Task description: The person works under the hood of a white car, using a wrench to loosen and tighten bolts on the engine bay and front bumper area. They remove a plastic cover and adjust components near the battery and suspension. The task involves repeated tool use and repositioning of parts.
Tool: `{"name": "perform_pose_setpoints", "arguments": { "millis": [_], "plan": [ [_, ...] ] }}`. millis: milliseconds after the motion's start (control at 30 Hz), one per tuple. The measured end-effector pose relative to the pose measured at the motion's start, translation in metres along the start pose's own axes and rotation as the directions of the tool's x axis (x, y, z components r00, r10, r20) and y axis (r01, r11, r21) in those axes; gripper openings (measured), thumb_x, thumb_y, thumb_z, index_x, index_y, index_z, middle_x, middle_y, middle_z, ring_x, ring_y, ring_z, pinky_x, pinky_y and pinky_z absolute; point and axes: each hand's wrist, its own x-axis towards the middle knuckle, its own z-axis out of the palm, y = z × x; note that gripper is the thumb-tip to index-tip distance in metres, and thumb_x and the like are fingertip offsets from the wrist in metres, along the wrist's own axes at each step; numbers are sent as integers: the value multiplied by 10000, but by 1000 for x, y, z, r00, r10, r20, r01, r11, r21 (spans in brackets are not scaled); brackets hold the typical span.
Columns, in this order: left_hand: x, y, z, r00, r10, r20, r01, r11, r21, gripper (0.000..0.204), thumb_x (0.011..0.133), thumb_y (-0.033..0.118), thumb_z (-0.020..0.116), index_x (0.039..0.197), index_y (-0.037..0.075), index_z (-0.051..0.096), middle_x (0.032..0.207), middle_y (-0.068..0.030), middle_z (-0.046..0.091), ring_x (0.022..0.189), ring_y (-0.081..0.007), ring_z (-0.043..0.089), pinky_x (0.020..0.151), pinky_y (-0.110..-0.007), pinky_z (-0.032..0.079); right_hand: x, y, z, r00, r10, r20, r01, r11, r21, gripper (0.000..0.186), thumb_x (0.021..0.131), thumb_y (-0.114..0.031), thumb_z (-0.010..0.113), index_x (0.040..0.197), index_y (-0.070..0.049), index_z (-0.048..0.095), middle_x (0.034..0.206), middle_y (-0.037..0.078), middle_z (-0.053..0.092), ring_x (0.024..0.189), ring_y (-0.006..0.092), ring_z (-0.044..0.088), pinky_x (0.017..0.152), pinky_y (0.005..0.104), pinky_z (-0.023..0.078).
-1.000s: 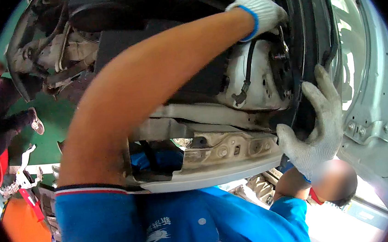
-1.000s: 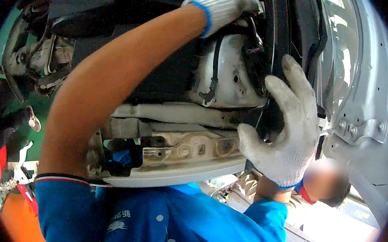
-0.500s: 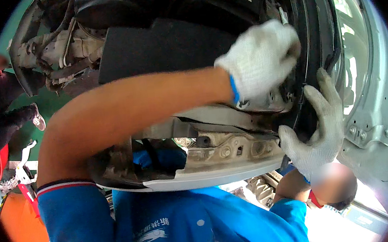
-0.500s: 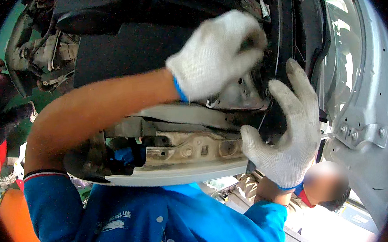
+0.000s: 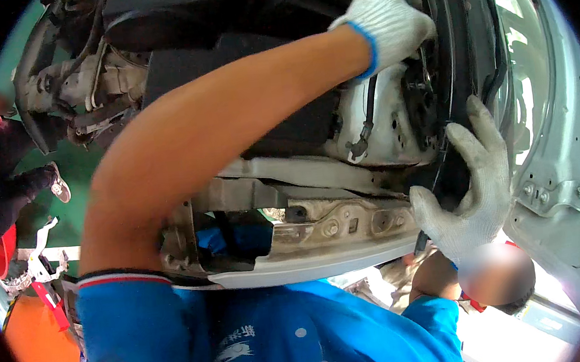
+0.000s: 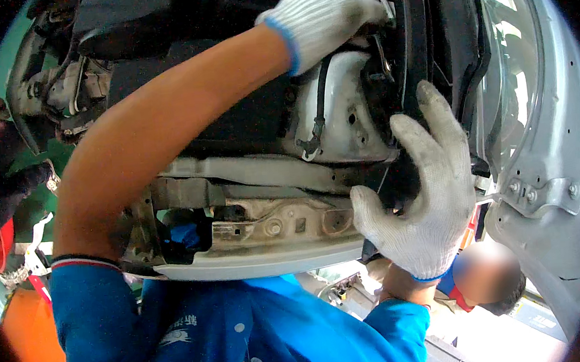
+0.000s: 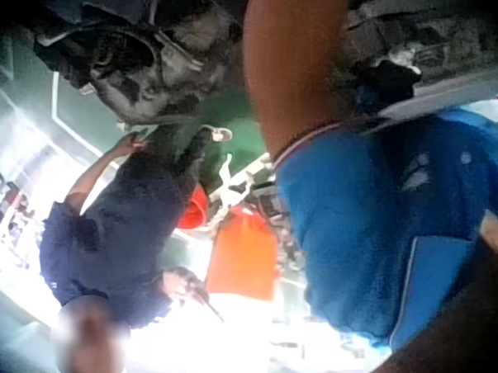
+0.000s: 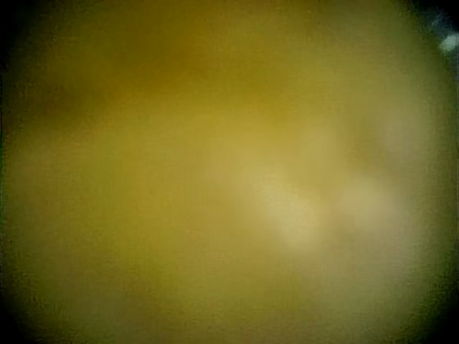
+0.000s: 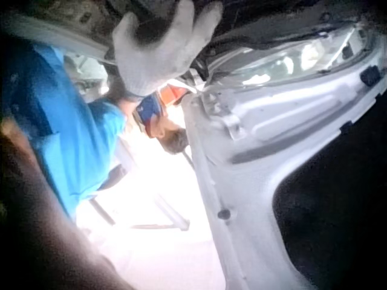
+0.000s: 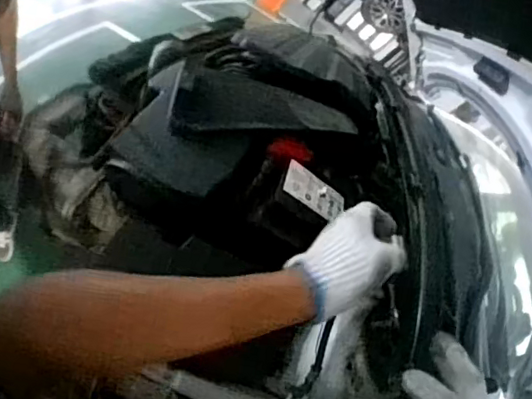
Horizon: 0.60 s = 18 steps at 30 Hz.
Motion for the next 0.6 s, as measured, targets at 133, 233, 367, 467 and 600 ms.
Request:
{"name": "perform_pose_setpoints", "arguments": {
  "millis": [133, 233, 367, 467, 600],
  "plan": [
    [-59, 40, -53, 977, 10, 211, 42, 970, -239, 301, 815, 174, 774, 1036, -17, 705, 933, -149, 726, 831, -234, 730, 763, -352, 596, -1, 3, -3, 1000, -1, 17, 1, 1000, -15, 716, 528, -160, 767, 1230, -49, 684, 1444, 283, 569, 1331, 461, 563, 1133, 512, 430],
    [-66, 41, -40, 981, 171, 89, -167, 985, -49, 261, 813, 159, 749, 1023, 8, 708, 970, -170, 708, 911, -314, 720, 832, -430, 585, 1, 10, -16, 990, -67, 122, 79, 993, -91, 720, 604, -153, 768, 1301, -18, 651, 1487, 317, 507, 1396, 467, 504, 1141, 514, 423],
    [5, 0, 2, 995, -92, 25, 91, 996, 24, 371, 826, 273, 742, 1128, 57, 736, 1106, -242, 725, 1042, -364, 726, 924, -423, 591, -3, 9, -18, 996, -39, 86, 45, 997, -70, 722, 598, -146, 760, 1302, -27, 653, 1488, 317, 507, 1394, 467, 507, 1135, 511, 425],
    [58, -9, 51, 865, -22, 501, -380, 623, 683, 373, 917, 254, 689, 1283, 192, 734, 1218, -158, 721, 1131, -404, 694, 980, -491, 568, 2, 13, -16, 997, -50, 63, 53, 998, -41, 688, 586, -152, 758, 1261, -44, 677, 1468, 300, 534, 1357, 458, 538, 1120, 507, 439],
    [54, -11, 66, 927, -82, 365, -134, 839, 528, 321, 915, 238, 685, 1227, 243, 757, 1190, -120, 723, 1114, -361, 708, 954, -468, 585, 2, 9, -18, 991, -23, 134, 33, 997, -72, 501, 575, -156, 766, 1067, -67, 740, 1417, 249, 596, 1268, 448, 591, 1057, 505, 487]
  ]
}}
